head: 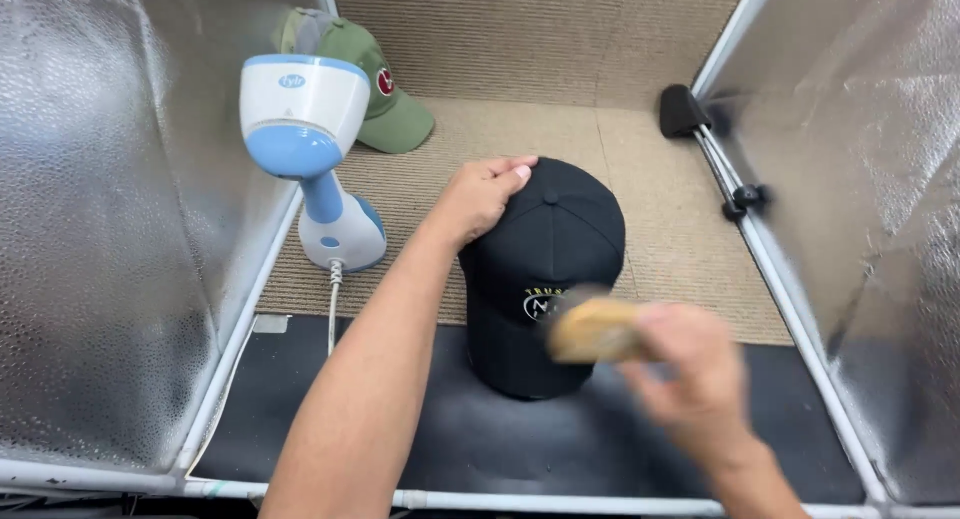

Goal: Cleaning and steaming a black baseball cap using a wooden brush and a handheld steamer to remove lint and wrinkles.

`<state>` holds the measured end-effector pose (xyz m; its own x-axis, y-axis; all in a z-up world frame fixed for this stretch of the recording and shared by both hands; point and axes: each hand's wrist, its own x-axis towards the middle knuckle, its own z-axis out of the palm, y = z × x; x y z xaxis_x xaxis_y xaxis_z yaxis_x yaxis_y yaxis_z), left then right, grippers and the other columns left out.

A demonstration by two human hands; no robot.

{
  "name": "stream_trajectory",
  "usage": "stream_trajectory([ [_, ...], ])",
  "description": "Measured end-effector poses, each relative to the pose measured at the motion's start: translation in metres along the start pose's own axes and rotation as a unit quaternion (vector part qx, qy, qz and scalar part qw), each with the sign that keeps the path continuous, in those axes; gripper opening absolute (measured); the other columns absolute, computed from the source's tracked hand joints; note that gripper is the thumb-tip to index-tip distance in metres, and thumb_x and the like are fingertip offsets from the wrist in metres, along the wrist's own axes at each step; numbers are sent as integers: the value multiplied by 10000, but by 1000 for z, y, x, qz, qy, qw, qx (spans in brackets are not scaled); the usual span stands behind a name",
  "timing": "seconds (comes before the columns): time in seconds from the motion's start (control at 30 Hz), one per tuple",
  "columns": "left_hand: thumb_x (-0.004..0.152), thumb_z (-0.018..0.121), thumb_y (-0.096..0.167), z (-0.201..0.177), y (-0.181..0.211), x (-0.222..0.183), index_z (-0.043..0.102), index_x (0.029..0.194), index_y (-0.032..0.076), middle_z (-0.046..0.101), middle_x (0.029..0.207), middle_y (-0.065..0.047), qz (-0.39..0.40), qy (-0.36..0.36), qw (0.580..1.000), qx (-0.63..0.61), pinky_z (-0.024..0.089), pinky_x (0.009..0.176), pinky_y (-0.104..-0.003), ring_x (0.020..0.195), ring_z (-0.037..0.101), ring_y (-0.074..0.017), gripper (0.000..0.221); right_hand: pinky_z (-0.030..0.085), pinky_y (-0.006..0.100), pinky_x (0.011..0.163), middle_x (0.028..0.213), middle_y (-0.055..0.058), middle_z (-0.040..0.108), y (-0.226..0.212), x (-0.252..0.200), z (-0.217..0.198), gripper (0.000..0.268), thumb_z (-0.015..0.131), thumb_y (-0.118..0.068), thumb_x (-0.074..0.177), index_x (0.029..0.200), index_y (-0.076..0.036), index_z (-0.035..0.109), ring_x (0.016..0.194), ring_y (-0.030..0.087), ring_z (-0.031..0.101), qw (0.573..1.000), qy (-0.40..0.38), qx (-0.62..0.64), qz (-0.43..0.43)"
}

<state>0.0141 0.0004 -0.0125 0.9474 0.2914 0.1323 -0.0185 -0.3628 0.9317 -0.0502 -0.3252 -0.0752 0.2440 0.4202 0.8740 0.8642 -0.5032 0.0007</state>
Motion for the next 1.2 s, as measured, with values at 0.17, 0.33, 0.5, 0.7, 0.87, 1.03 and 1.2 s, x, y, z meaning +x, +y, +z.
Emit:
stream_trajectory([
  [0.17, 919, 654, 412, 2, -3, 1, 772, 1230, 297, 777, 1151, -110, 8, -3, 1000, 4, 550, 979, -404, 1165, 698, -317, 351, 544, 514, 842, 1103, 105, 732, -13, 37, 28, 385, 797, -318, 834, 1174, -148, 734, 1009, 344, 701, 987, -34, 153, -34],
  [0.33, 917, 649, 452, -4, -2, -1, 749, 1267, 337, 750, 1229, -80, 2, -6, 1000, 20, 533, 1012, -419, 1231, 661, -322, 382, 524, 498, 848, 1074, 197, 630, -21, 64, 8, 593, 874, -320, 834, 1296, -19, 654, 1003, 404, 655, 988, 26, 79, 128],
  [0.5, 926, 580, 335, -8, 13, -12, 716, 1315, 208, 683, 1415, 3, 23, -34, 999, 4, 407, 1120, -276, 1336, 598, -138, 431, 507, 404, 876, 1194, 151, 642, -5, 63, 19, 631, 755, -395, 870, 1386, -76, 581, 1020, 286, 627, 969, -113, 137, 170],
  [0.7, 927, 586, 303, -4, 21, -17, 716, 1314, 213, 668, 1442, -4, -15, -48, 998, -28, 400, 1153, -285, 1369, 580, -156, 418, 449, 395, 890, 1197, 132, 601, -2, 59, -4, 669, 673, -459, 862, 1393, -62, 586, 1034, 266, 590, 897, -103, 44, 428],
  [0.87, 937, 574, 325, -10, 15, -13, 718, 1312, 205, 669, 1438, 10, 16, -40, 999, -8, 371, 1168, -277, 1381, 566, -139, 419, 560, 362, 802, 1208, 143, 666, -25, 39, 9, 663, 720, -423, 867, 1368, -36, 525, 1012, 269, 681, 984, -117, 99, 95],
  [1.03, 919, 585, 353, -17, 29, -22, 722, 1306, 233, 677, 1427, 23, 11, -56, 998, 17, 369, 1175, -300, 1380, 566, -151, 428, 407, 418, 1018, 1374, 174, 581, 25, 34, -7, 709, 611, -459, 909, 1488, -62, 511, 1188, 329, 564, 882, -121, -1, 456],
  [1.2, 920, 611, 365, -22, 20, -12, 704, 1335, 241, 666, 1441, -18, -2, -85, 996, 9, 392, 1162, -288, 1376, 570, -154, 442, 486, 378, 943, 1280, 172, 615, -16, 46, -20, 634, 682, -303, 884, 1454, -57, 553, 1100, 277, 619, 959, -96, 104, 246],
])
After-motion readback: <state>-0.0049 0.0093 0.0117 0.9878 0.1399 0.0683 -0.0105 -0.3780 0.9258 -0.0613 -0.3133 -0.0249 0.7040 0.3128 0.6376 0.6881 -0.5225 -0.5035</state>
